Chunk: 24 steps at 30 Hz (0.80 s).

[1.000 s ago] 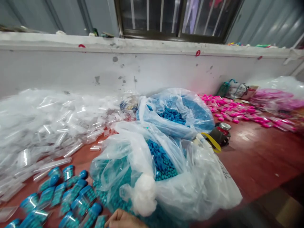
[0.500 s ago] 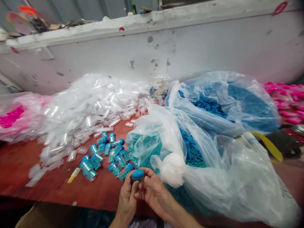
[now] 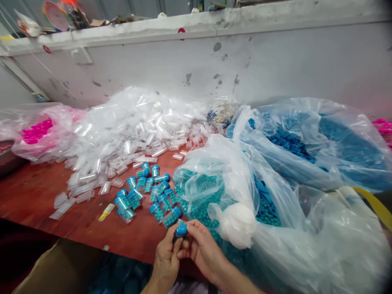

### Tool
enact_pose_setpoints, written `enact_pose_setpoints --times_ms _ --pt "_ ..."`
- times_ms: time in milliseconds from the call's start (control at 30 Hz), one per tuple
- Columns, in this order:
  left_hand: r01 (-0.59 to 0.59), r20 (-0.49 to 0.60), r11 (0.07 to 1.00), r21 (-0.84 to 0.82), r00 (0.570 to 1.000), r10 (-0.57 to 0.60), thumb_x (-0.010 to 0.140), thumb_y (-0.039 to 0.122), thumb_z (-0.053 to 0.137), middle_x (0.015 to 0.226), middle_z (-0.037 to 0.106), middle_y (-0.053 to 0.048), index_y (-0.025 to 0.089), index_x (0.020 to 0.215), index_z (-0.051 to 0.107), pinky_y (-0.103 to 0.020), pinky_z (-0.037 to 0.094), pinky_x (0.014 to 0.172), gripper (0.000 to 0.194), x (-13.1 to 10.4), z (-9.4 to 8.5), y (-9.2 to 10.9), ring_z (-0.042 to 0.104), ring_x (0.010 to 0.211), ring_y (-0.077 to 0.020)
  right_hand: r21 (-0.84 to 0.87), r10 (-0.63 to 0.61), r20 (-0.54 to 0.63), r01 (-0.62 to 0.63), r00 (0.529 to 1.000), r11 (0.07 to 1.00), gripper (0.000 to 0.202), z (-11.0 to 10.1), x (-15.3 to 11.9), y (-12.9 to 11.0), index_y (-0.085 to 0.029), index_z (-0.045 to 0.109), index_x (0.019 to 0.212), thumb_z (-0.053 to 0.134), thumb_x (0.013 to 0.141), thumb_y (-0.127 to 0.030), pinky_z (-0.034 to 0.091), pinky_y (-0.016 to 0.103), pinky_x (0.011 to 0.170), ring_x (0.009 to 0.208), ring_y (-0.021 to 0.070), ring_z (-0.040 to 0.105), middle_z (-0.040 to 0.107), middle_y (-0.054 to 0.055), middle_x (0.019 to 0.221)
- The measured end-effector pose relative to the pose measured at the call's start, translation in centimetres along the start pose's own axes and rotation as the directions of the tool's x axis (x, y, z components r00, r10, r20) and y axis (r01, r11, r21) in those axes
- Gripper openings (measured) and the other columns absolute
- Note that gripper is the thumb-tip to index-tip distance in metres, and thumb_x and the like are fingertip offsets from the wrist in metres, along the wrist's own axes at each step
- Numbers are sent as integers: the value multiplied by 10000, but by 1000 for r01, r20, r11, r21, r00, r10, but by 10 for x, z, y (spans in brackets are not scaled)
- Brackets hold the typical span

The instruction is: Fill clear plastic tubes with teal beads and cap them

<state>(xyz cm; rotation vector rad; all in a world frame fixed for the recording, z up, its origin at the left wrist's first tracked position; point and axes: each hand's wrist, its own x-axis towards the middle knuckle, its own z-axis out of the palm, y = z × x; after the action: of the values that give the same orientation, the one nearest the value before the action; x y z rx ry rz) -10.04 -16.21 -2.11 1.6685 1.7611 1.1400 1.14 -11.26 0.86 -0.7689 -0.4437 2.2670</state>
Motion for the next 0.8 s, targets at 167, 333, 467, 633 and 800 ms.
enact_pose_setpoints --times_ms 167,333,467,633,800 --pt "6 -178 950 313 983 53 840 360 403 931 681 -49 205 1041 560 -282 529 709 299 1 -27 -35 649 838 -192 -529 25 94 28 995 848 377 8 -16 -4 -201 506 1053 606 708 -317 412 166 422 491 73 515 558 -30 684" --pt "73 -275 790 609 954 123 854 335 360 952 632 -76 197 1048 541 -366 484 785 299 15 -58 -91 603 866 -222 -857 -240 401 455 884 241 189 -3 -72 -71 -201 631 867 451 817 -227 449 206 567 606 110 570 625 15 736" --pt "60 -239 684 727 956 170 852 291 341 943 597 -103 167 1070 530 -380 474 771 314 22 -66 -116 576 854 -236 -954 -716 299 225 630 -199 235 -31 -95 -142 -201 602 983 489 804 -303 465 277 642 749 179 585 628 74 885" --pt "155 -313 590 792 933 175 855 227 332 1054 563 -150 116 1154 472 -405 445 795 348 20 -59 -92 544 957 -265 -982 -559 118 13 821 -189 371 -57 -78 -179 -188 541 1122 463 802 -359 443 272 526 570 153 554 623 45 772" --pt "-253 42 559 790 931 362 825 258 440 1172 553 -120 182 1190 484 -402 381 881 375 19 -18 -53 466 1114 -269 -985 -419 119 54 900 -162 356 -46 -58 -164 -193 521 1112 451 784 -313 445 318 662 728 177 574 617 59 932"
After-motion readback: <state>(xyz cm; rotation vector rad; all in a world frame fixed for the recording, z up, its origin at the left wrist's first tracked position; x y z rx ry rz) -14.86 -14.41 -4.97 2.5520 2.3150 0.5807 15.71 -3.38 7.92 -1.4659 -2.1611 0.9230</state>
